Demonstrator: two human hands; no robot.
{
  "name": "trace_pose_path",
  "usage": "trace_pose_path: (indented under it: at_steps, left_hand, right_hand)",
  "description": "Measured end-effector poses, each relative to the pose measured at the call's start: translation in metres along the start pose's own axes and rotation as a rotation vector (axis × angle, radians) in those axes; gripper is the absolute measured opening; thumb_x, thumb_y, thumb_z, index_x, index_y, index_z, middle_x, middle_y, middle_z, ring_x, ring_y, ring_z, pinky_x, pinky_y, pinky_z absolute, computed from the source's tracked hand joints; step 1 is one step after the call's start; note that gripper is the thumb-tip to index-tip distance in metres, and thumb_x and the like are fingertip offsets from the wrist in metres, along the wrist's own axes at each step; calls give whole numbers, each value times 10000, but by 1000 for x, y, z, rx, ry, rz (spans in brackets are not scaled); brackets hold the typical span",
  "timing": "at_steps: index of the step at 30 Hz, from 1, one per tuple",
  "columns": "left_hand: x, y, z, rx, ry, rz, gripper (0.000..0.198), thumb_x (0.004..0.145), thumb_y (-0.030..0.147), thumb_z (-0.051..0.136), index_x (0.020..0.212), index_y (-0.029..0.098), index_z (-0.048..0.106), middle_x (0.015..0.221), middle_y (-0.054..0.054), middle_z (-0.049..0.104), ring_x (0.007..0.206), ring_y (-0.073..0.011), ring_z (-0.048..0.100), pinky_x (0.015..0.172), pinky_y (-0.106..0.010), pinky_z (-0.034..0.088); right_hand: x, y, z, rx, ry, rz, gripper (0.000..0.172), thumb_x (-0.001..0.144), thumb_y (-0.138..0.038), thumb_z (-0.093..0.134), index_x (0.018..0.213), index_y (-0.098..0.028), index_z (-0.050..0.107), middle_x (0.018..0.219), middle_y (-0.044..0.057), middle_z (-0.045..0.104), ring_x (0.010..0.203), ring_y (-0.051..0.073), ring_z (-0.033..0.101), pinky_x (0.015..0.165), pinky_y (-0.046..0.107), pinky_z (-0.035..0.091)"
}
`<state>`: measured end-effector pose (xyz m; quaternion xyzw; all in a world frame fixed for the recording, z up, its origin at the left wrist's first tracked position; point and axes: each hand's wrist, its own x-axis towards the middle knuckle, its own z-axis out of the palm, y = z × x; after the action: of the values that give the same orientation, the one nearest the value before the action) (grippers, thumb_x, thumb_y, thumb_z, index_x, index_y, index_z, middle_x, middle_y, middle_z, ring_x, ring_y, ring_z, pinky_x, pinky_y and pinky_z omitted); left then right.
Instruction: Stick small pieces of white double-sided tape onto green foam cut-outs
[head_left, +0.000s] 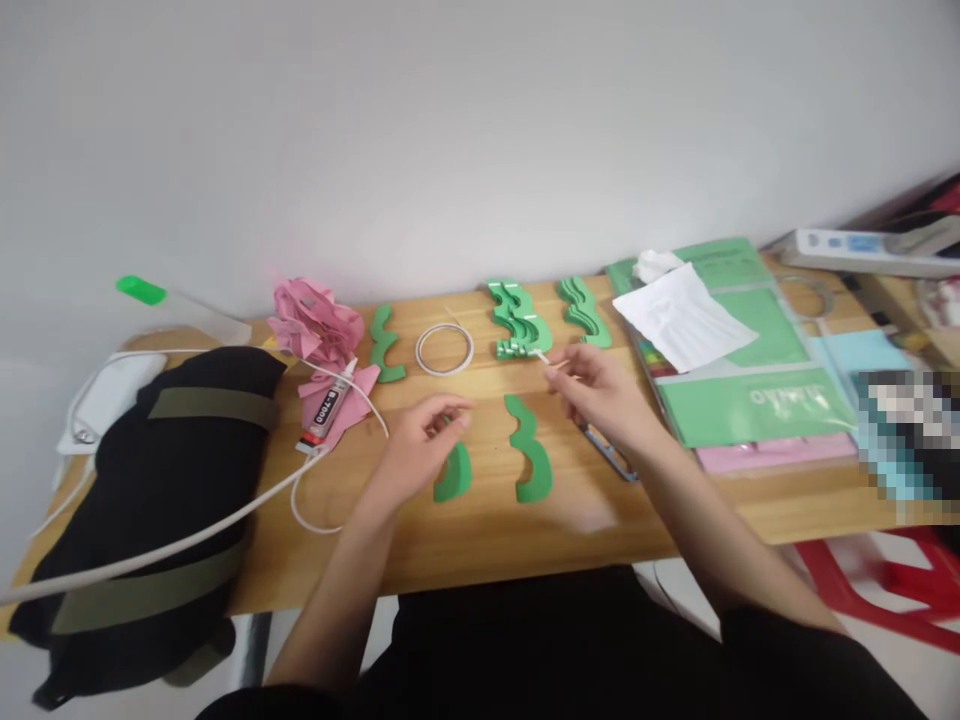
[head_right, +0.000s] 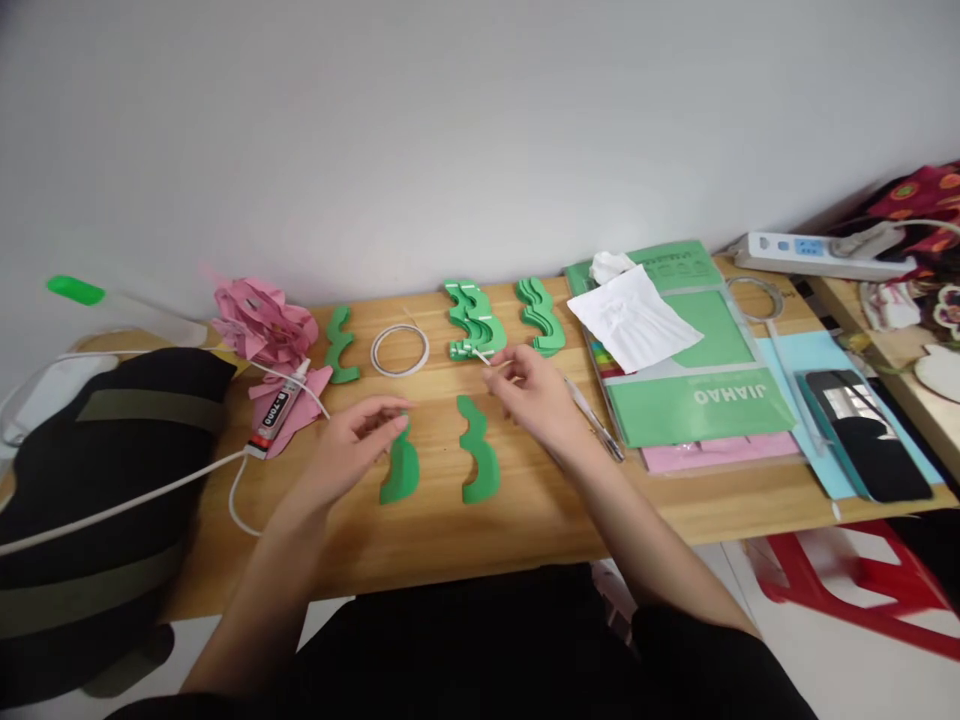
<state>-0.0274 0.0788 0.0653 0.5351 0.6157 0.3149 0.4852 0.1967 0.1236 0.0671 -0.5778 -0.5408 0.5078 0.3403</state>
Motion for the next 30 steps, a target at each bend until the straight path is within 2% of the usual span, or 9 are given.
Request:
trace_pose_path:
  at_steps: [3,6,13,15,18,24,30]
  left_hand:
    - [-8,4,16,241,-91,69,277,782,334,594,1000,191,688,748,-2,626,597,-122,516,590,-267,395]
    - [-12,5,20,363,-126,67,297,806,351,584,1039,195,679,736,0,624,597,-132,514,605,-281,394]
    - [-24,-7,-6,288,7,-26,337,808,384,580,1084,201,645,704,28,574,554,-122,495,559,-264,384]
    - [-26,-11,-8,248,-4,-40,339,801,391,587,1072,196,647,694,28,568,556,-124,499,552,-260,383]
    - [-27,-15,-2,194,-93,-53,328,806,393,579,1061,198,649,679,27,563,577,-131,510,561,-255,389]
    - [-22,-22,27,256,-248,-3,325,834,338,544,1100,195,662,720,11,596,589,-132,515,592,-259,403]
    - [-23,-18,44,472,-241,71,437,883,347,510,1285,195,589,710,-4,641,613,-163,555,619,-279,403]
  right_hand:
    - [-22,7,-16,102,-56,150,322,707,-444,674,828,-203,498,561,-57,568,371,82,471,352,198,333]
    - [-37,11,-20,148,-86,246,369,684,-473,708,802,-209,479,531,-53,583,369,85,487,352,191,329]
    - [-58,20,-13,148,-197,308,404,702,-493,704,848,-225,440,541,-64,599,426,101,557,394,189,386]
    - [-61,23,-9,157,-282,313,390,709,-477,703,863,-222,451,559,-57,612,452,107,574,411,199,413]
    - [-64,27,-3,179,-365,308,370,710,-450,712,882,-213,486,585,-45,626,492,113,596,443,214,444]
    - [-67,39,1,200,-294,297,363,712,-429,704,923,-198,521,628,-38,628,525,106,597,485,225,451]
    - [-76,43,-8,262,-196,247,366,718,-467,679,897,-195,513,542,-76,554,415,83,502,396,198,358]
